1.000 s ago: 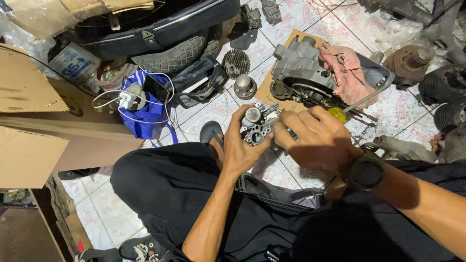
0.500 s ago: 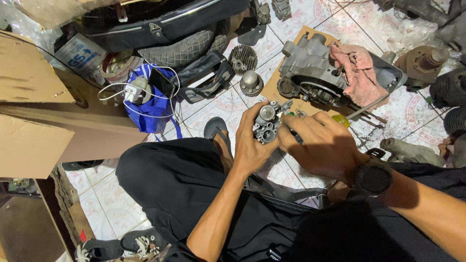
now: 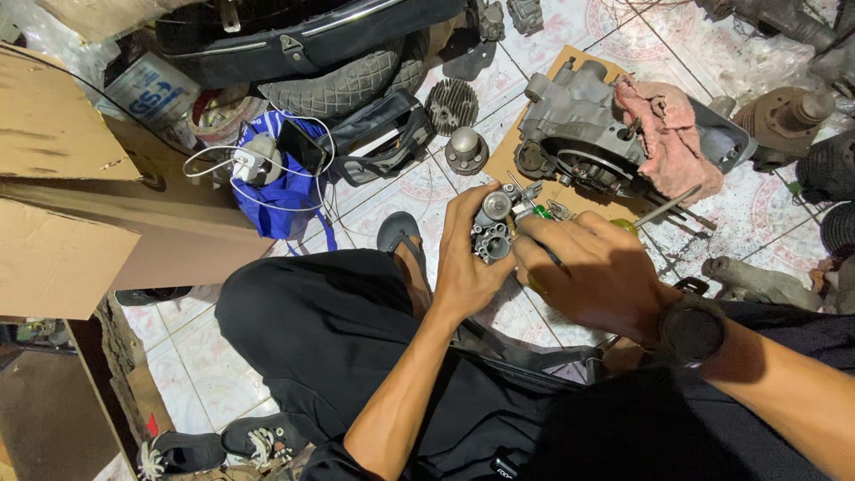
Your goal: The person sits on the floor and uses a screwdriver to disassemble a small mechanical component. They then use a wire brush to clean a small metal rod and place it on the floor.
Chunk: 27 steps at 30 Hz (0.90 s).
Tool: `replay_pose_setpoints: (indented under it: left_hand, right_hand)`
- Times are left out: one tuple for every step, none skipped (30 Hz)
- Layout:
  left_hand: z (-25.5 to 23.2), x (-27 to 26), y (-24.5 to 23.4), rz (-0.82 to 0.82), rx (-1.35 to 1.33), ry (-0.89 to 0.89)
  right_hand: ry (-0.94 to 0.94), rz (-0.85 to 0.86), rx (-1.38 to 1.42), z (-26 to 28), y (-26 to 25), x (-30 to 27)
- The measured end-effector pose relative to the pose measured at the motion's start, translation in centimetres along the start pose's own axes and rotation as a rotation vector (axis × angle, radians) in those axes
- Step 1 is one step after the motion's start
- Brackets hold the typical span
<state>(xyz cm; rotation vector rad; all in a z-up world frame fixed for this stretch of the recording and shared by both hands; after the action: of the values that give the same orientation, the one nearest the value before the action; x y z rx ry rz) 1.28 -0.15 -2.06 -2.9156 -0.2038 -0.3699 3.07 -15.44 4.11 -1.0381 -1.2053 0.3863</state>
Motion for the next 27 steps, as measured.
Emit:
replay_pose_setpoints:
  left_hand:
    - [0.0, 0.1, 0.0, 0.001, 0.000, 0.001]
    - [-0.1, 0.1, -0.1, -0.001, -0.004, 0.000]
    - [-0.1, 0.0, -0.1, -0.003, -0.007, -0.004]
    - [-0.1, 0.0, -0.2, -0.003, -0.007, -0.005]
    - [-0.1, 0.0, -0.2, -0.004, -0.010, -0.002]
    - [-0.2, 0.1, -0.2, -0.005, -0.012, 0.000]
    - [-0.1, 0.1, -0.3, -0.005, -0.013, 0.002]
    - [0.0, 0.1, -0.3, -0.006, -0.013, 0.006]
    - [0.1, 0.1, -0.4, -0.008, -0.012, 0.009]
    - [0.1, 0.1, -0.4, -0.008, -0.012, 0.009]
    - [0.0, 0.1, -0.4, -0.007, -0.012, 0.008]
    - [0.0, 0.1, -0.5, -0.006, -0.012, 0.007]
    - [0.0, 0.1, -0.5, -0.006, -0.012, 0.006]
    - [0.1, 0.0, -0.5, -0.007, -0.018, 0.000]
    - [0.1, 0.0, -0.5, -0.008, -0.024, -0.006]
    - [0.0, 0.0, -0.5, -0.008, -0.024, -0.006]
    - [0.0, 0.0, -0.4, -0.007, -0.025, -0.009]
    - [-0.1, 0.1, -0.4, -0.005, -0.026, -0.012]
    - [0.0, 0.0, -0.5, -0.006, -0.026, -0.012]
    - [0.1, 0.0, -0.5, -0.006, -0.029, -0.012]
    - [0.3, 0.0, -0.5, -0.005, -0.033, -0.012]
    - [0.2, 0.0, -0.6, -0.007, -0.032, -0.012]
    - [0.1, 0.0, -0.6, -0.002, -0.038, -0.015]
    - [0.0, 0.1, -0.7, 0.002, -0.043, -0.018]
    - [-0.1, 0.0, -0.7, 0.001, -0.043, -0.018]
    - [-0.2, 0.0, -0.8, 0.002, -0.049, -0.034]
    - [-0.3, 0.0, -0.9, 0.005, -0.054, -0.048]
  right_hand:
    - [0.000, 0.000, -0.001, 0.1, 0.1, 0.0]
    - [0.029, -0.011, 0.005, 0.2, 0.2, 0.1]
    - [0.058, -0.021, 0.013, 0.3, 0.2, 0.0]
    - [0.059, -0.020, 0.014, 0.3, 0.4, -0.1]
    - [0.065, -0.023, 0.013, 0.2, 0.6, -0.2]
    - [0.070, -0.025, 0.012, 0.2, 0.7, -0.3]
    - [0.070, -0.026, 0.011, 0.1, 0.7, -0.3]
    - [0.087, -0.015, 0.064, 0.0, 0.6, -0.3]
    - [0.104, -0.003, 0.118, -0.1, 0.5, -0.3]
    - [0.104, -0.003, 0.118, -0.1, 0.4, -0.3]
    - [0.112, -0.007, 0.110, -0.1, 0.2, -0.2]
    - [0.120, -0.011, 0.102, -0.1, 0.0, -0.1]
    - [0.121, -0.011, 0.102, 0.0, 0.0, 0.0]
    - [0.160, -0.008, 0.140, 0.0, 0.0, 0.0]
    - [0.199, -0.005, 0.179, 0.0, 0.0, 0.0]
    - [0.199, -0.005, 0.179, 0.0, -0.2, 0.2]
    - [0.234, -0.008, 0.215, 0.0, -0.3, 0.4]
    - [0.269, -0.010, 0.250, 0.0, -0.4, 0.6]
    - [0.268, -0.010, 0.251, 0.0, -0.8, 1.0]
    - [0.343, 0.011, 0.334, -0.1, -1.1, 1.3]
    - [0.418, 0.032, 0.416, -0.1, -1.5, 1.5]
    - [0.417, 0.033, 0.417, -0.2, -2.0, 1.8]
    - [0.481, 0.005, 0.569, -0.4, -2.4, 2.1]
    - [0.545, -0.022, 0.722, -0.6, -2.9, 2.4]
    - [0.544, -0.022, 0.722, -1.0, -2.7, 2.0]
    - [0.675, 0.016, 0.816, -1.4, -2.3, 1.5]
    - [0.807, 0.052, 0.908, -1.8, -2.0, 1.0]
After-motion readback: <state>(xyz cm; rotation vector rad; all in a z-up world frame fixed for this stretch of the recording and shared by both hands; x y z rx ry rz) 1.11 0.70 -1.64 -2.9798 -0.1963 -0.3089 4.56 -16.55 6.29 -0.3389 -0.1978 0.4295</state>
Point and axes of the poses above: each hand's wrist, its own x-axis towards the middle knuckle, its own y-axis out of the palm, z = x × y, the point moved 1 cm from there along x, towards the middle knuckle, and after that the axes turned 3 degrees about -x, right-handed, at the moved point
